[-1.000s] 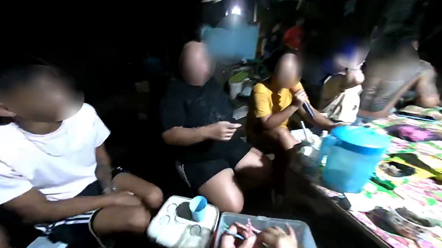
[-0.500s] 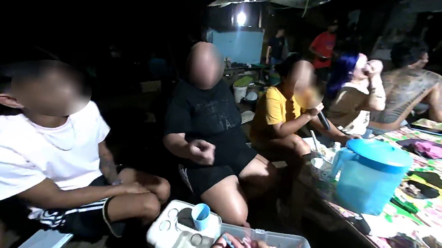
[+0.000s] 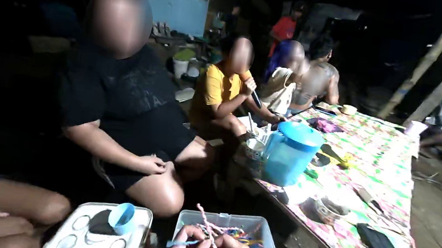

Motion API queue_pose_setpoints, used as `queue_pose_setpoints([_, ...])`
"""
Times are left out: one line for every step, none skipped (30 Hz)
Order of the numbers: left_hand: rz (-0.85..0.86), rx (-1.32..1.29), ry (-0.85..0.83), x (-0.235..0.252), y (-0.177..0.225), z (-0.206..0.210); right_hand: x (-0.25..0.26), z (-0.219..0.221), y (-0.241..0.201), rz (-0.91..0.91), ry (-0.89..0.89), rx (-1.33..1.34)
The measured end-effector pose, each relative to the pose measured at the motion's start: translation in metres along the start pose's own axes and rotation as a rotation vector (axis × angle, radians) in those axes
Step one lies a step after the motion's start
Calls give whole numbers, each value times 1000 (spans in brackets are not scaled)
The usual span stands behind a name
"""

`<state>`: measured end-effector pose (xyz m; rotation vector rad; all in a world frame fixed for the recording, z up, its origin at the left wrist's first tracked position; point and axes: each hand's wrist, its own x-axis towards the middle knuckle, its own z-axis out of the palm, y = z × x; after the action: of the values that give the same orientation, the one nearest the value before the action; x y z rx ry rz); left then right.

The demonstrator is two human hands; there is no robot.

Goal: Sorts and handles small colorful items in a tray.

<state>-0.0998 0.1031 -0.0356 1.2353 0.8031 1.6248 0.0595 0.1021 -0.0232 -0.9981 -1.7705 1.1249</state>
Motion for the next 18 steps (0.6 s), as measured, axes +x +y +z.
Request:
queue_pose_setpoints([-27, -11, -15, 0, 2, -2, 1, -1, -3, -31, 0, -15])
queue_pose_setpoints([-57, -19, -18, -1, 4, -4, 2, -1, -4, -59, -9, -41])
queue_pose_setpoints([-73, -30, -27, -2, 6, -7, 3, 0, -4, -88, -16, -70])
queue_pose_setpoints([-67, -40, -42, -2, 7, -10, 4, 0, -4, -107, -21, -98])
queue_pose_setpoints([-49, -42, -58, -3, 7, -14, 5, 1, -5, -118, -26, -128])
queue_pose_setpoints([-32, -37, -71, -4, 8, -16, 5, 1, -6, -126, -36, -153])
queue_pose_setpoints([-24, -28, -66, -7, 11, -19, 4, 4, -7, -136, -47, -170])
queue_pose_setpoints([-27, -18, -56, -10, 14, -22, 4, 7, -8, -149, -54, -174])
queue_pose_setpoints([-29, -11, -40, -13, 18, -25, 4, 10, -9, -168, -59, -176])
queue_pose_setpoints([-24, -1, -24, -14, 21, -27, 5, 13, -9, -204, -56, -186])
queue_pose_setpoints([-19, 10, -16, -14, 23, -31, 8, 17, -7, -256, -37, -208])
queue_pose_setpoints([-17, 22, -11, -14, 25, -34, 11, 22, -6, -298, -18, -222])
queue_pose_setpoints([-23, 22, -3, -15, 26, -37, 13, 26, -5, -328, 3, -236])
queue_pose_setpoints([-33, 14, 3, -17, 28, -40, 15, 30, -5, -349, 22, -245])
queue_pose_setpoints([-48, 6, 20, -19, 31, -42, 17, 33, -6, -359, 36, -253])
queue_pose_setpoints([-61, 0, 39, -20, 34, -43, 18, 36, -7, -364, 49, -259])
queue_pose_setpoints([-63, -4, 53, -21, 37, -45, 20, 39, -8, -367, 61, -263])
queue_pose_setpoints([-53, -6, 62, -22, 39, -47, 21, 41, -10, -372, 71, -272])
